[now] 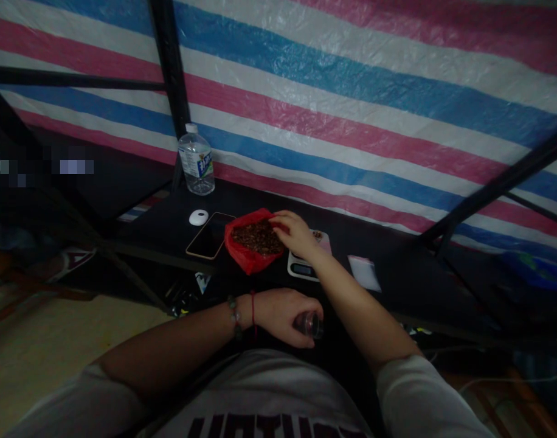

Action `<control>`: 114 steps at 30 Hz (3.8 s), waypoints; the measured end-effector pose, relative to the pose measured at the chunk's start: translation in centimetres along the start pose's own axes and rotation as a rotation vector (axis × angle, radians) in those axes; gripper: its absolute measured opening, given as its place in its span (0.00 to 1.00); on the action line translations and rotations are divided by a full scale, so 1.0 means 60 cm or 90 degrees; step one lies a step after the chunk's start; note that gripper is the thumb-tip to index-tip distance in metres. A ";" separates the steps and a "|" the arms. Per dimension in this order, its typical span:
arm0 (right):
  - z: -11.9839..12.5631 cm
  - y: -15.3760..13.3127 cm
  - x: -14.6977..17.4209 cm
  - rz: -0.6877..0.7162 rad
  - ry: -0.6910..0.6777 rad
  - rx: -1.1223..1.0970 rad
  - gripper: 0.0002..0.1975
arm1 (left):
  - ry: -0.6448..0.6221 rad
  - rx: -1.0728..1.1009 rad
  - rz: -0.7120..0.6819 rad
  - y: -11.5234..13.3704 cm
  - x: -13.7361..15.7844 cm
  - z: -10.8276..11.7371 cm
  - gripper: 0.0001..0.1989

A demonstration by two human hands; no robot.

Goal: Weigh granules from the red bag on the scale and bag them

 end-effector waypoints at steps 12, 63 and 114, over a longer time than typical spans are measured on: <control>0.037 0.163 0.100 -0.215 -0.074 0.293 0.23 | -0.023 0.001 0.026 -0.011 -0.003 -0.018 0.20; 0.165 0.230 0.253 -0.336 0.233 0.114 0.14 | 0.684 0.159 0.320 -0.204 0.074 0.120 0.19; 0.090 -0.011 0.187 -0.135 0.077 -0.282 0.27 | 0.509 0.161 0.074 -0.103 0.040 0.077 0.21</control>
Point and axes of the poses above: each hand's wrist, its own x-axis away from the middle knuckle, its own z-axis out of the back of the hand, y = z × x, the point moved 6 cm from there along -x, towards the middle knuckle, and after that the axes turned 7 degrees about -z, right-handed, at the moved point
